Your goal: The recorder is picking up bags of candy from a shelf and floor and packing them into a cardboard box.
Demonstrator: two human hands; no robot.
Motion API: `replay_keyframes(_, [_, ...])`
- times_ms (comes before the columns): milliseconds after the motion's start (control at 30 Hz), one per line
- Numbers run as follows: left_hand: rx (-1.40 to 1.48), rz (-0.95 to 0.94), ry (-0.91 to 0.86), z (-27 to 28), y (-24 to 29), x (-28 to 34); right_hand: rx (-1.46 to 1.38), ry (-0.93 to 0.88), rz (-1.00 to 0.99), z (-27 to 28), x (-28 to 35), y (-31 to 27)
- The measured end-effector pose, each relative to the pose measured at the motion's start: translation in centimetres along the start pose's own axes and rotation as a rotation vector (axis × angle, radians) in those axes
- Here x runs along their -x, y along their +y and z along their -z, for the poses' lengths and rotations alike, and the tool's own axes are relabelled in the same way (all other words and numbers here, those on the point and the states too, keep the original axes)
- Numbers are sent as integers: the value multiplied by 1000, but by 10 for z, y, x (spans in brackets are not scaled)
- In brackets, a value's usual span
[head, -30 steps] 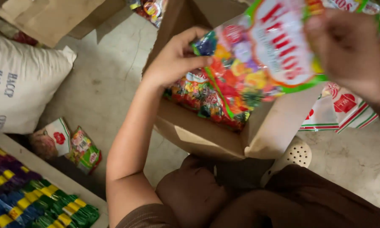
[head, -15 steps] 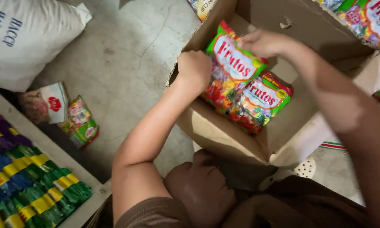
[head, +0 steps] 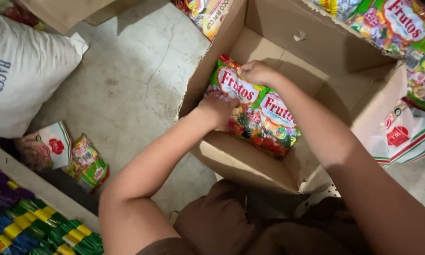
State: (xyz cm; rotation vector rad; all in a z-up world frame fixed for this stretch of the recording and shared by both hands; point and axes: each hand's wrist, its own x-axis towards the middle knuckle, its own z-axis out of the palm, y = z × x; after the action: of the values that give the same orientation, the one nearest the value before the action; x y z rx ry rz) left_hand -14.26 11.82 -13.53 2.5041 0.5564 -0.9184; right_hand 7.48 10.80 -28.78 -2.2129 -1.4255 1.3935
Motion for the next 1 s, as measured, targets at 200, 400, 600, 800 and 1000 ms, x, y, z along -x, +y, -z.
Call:
replay_keyframes(200, [16,37,-128,-24,-4,-25,26,72,63,-29,-24,24])
replay_keyframes(400, [10,-103,-6,-12,-7,-9,411,151,121,54,81,-61])
replay_keyframes(600, [-23,-83,-29,58,34,25,216,466,596,193,223,-60])
replay_keyframes(800, [-34,-76,-2,152,110,58,-258,864,463,253,268,86])
replay_keyframes(1000, [113,-414,433,196,178,58,-736,863,-131,227,232,235])
